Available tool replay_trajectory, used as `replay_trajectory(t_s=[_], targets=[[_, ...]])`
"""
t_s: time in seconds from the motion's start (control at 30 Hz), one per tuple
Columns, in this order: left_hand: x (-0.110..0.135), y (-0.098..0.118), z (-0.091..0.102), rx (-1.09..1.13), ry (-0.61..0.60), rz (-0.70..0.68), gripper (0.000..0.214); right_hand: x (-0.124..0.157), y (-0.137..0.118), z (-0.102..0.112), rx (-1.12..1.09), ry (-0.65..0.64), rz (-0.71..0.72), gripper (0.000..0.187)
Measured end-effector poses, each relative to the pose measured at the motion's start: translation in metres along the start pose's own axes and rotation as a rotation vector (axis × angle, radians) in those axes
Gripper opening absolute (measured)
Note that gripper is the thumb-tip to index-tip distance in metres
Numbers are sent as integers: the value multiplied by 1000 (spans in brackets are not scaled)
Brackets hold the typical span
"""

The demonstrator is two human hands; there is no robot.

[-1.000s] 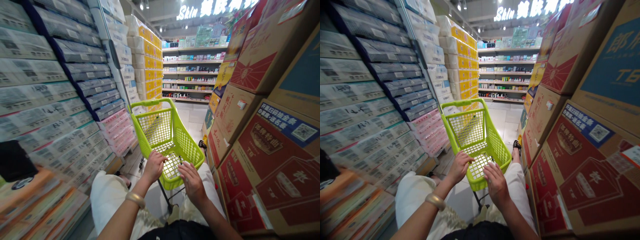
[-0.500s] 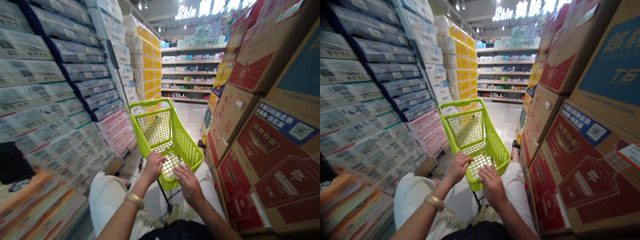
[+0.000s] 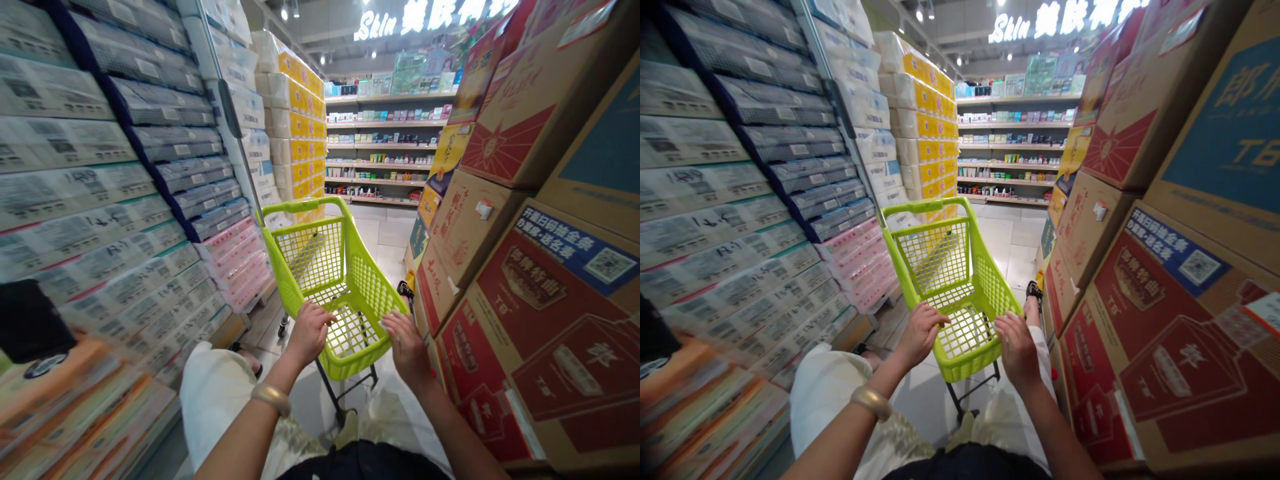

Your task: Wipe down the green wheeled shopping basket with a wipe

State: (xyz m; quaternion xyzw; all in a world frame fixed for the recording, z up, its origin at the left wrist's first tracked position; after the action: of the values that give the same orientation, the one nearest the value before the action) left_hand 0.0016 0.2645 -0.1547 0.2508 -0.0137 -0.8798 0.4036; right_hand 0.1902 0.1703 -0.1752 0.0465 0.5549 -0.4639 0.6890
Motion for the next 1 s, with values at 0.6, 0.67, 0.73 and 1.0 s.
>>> replay_trajectory(t_s=[0.6, 0.67, 0.73, 1.0], targets=[[-2, -62, 23, -107, -141, -27, 49, -1, -45, -20, -86, -78, -31, 22], [0, -74, 33, -246, -129, 44, 50, 3, -59, -31, -108, -103, -2, 26], [3, -75, 43, -364, -84, 125, 50, 7, -73, -41, -130, -131, 55, 31], [13, -7, 13, -125, -107, 143, 45, 9, -98, -57, -180, -229, 186, 34]])
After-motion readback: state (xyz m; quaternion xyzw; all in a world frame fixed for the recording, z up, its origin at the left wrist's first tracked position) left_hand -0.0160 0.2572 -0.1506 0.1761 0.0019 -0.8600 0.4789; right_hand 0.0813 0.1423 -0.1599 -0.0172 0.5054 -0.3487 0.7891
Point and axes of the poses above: each hand's wrist, its own x-axis away from the middle knuckle, its own z-axis out of the back of the hand, y = z × x, the point moved 9 cm from there along -x, towards the middle knuckle, and after that the axes turned 13 degrees about -x, right-handed, at the moved point
